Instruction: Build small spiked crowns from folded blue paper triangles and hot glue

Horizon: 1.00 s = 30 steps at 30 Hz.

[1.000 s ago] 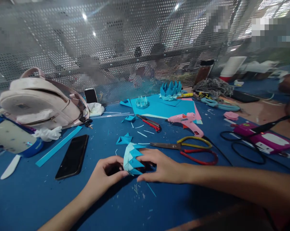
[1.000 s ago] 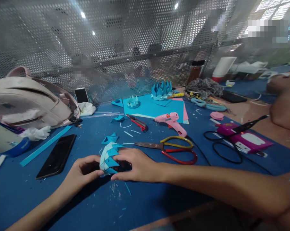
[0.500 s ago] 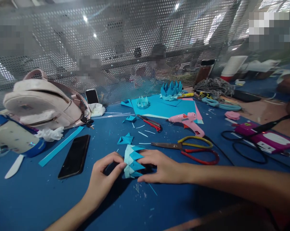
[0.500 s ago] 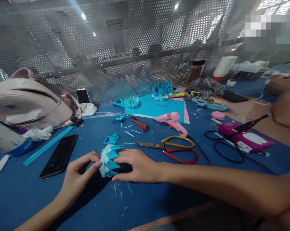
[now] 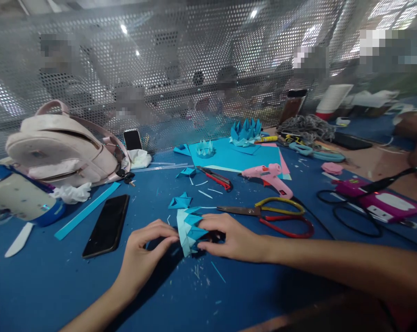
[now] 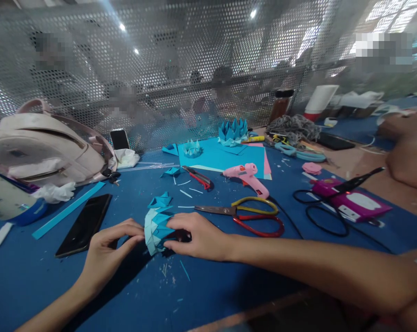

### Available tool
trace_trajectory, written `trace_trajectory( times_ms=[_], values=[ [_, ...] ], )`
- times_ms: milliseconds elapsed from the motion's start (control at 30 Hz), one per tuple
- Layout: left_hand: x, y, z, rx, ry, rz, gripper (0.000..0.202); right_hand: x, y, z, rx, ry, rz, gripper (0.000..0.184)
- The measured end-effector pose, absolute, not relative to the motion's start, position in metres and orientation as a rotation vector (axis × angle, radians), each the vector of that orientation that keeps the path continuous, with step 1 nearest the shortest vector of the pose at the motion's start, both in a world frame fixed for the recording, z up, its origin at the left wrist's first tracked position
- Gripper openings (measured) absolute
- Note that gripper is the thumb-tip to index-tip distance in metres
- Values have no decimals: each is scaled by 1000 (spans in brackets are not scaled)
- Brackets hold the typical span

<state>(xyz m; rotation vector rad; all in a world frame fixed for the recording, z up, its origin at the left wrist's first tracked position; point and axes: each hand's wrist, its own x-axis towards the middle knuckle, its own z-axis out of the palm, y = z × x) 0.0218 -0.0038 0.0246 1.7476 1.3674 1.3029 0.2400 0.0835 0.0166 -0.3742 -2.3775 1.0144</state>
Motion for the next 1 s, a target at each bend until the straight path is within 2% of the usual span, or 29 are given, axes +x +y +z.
trace_trajectory(
  times_ms=[200, 400, 467, 600, 900, 1000],
  values=[
    [18, -2, 24, 1661, 1419, 1253, 13, 238, 85, 22, -484, -2279, 1179, 19],
    [12, -1, 24, 1640, 1545, 1207, 32, 239, 87, 19, -596, -2137, 1348, 21],
    [10, -1, 25, 1630, 1542, 1222, 36, 241, 87, 18, -603, -2041, 1298, 21],
    [9, -1, 24, 1573, 1501, 1279, 30, 245, 86, 17, -536, -1930, 1112, 20],
    [6, 1, 16, 1578, 1510, 1272, 25, 247, 86, 22, -253, -2258, 1046, 39],
    [3, 1, 16, 1635, 1529, 1249, 23, 248, 84, 26, -188, -2254, 1003, 33]
  ],
)
